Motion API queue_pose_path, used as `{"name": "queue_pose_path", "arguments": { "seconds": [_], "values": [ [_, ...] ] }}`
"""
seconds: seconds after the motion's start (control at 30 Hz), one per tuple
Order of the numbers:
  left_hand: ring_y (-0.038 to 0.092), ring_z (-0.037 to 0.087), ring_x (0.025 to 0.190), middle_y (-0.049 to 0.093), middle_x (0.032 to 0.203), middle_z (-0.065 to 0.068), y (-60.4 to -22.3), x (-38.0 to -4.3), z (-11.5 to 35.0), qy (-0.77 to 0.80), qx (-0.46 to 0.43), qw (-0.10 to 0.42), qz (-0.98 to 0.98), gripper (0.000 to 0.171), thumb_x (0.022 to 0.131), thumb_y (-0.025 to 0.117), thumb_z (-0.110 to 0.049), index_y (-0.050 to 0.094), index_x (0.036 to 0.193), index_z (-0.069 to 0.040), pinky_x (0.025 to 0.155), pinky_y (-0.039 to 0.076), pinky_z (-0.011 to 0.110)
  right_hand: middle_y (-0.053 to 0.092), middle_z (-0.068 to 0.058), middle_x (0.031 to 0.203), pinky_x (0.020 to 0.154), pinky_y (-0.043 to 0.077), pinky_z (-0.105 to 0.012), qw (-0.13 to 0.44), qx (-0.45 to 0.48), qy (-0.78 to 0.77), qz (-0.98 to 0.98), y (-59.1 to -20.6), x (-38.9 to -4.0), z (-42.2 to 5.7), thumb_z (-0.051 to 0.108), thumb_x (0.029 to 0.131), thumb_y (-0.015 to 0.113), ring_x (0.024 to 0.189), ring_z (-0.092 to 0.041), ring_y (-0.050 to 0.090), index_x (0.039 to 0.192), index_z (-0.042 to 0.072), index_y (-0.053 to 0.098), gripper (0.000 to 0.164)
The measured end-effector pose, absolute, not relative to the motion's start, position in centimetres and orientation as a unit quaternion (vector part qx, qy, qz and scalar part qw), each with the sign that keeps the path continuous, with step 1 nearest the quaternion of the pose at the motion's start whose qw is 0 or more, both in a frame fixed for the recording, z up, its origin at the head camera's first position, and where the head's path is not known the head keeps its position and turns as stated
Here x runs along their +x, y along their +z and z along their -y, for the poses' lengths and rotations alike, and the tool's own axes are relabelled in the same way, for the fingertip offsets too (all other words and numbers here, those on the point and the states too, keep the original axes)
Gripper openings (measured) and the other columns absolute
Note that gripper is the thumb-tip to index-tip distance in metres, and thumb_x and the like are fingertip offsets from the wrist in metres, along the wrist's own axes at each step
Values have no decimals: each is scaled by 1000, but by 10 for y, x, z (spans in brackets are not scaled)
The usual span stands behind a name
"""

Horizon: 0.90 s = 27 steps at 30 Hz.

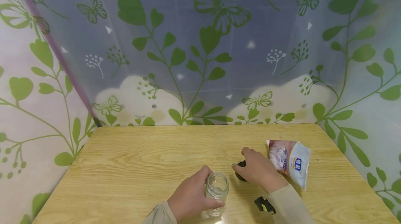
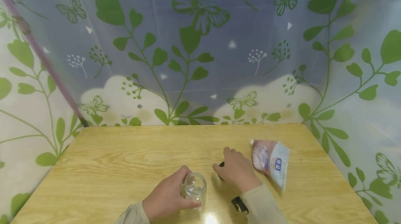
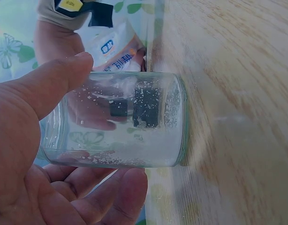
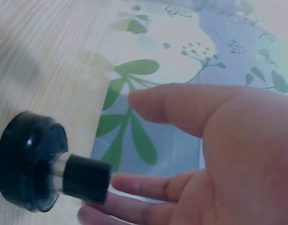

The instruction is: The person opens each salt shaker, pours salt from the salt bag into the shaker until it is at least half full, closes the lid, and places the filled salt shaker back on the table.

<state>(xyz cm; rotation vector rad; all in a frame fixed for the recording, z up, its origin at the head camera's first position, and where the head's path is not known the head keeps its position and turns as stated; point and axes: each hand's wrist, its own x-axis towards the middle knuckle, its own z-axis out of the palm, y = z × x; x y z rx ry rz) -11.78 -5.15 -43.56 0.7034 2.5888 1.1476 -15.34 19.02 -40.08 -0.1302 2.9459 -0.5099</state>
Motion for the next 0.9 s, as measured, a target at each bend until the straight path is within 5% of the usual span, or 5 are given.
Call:
{"name": "queue_pose_path", "arguments": {
  "seconds": [0.13, 0.47, 0.67, 0.77, 0.9],
  "values": [
    [64, 3, 88, 67, 107, -7, -436, -118, 52, 394, 242, 112, -879, 61, 77, 91, -48, 53, 116, -20, 76, 54, 29, 69, -13, 122, 81, 56, -49, 18, -59, -193, -979, -394, -145, -189, 38, 98, 68, 103, -30, 68, 130, 4, 62, 48],
    [66, 7, 93, 69, 111, -4, -435, -117, 52, 380, 237, 92, -889, 63, 74, 92, -49, 54, 116, -20, 81, 55, 32, 70, -2, 100, 73, 56, -45, -237, -100, -224, -940, -388, -110, -236, 11, 91, 70, 94, -22, 69, 102, 10, 69, 11],
    [66, 6, 92, 69, 110, -5, -435, -118, 51, 383, 236, 95, -888, 64, 74, 92, -48, 55, 117, -18, 81, 55, 32, 67, -4, 97, 70, 49, -29, -334, -85, -204, -916, -396, -98, -282, 5, 83, 71, 88, -25, 64, 101, 8, 67, 19],
    [66, 6, 92, 69, 110, -5, -435, -117, 51, 383, 236, 96, -888, 64, 74, 92, -48, 55, 117, -18, 81, 55, 32, 64, -11, 101, 73, 41, -21, -342, -63, -214, -913, -400, -94, -301, 5, 83, 72, 90, -29, 59, 106, 3, 65, 24],
    [66, 6, 92, 69, 110, -5, -435, -116, 51, 383, 239, 95, -887, 64, 74, 92, -48, 55, 117, -17, 80, 55, 32, 60, -20, 108, 74, 38, -25, -324, -18, -225, -919, -405, -91, -323, 6, 84, 72, 93, -33, 54, 115, -5, 61, 35]
  ]
}}
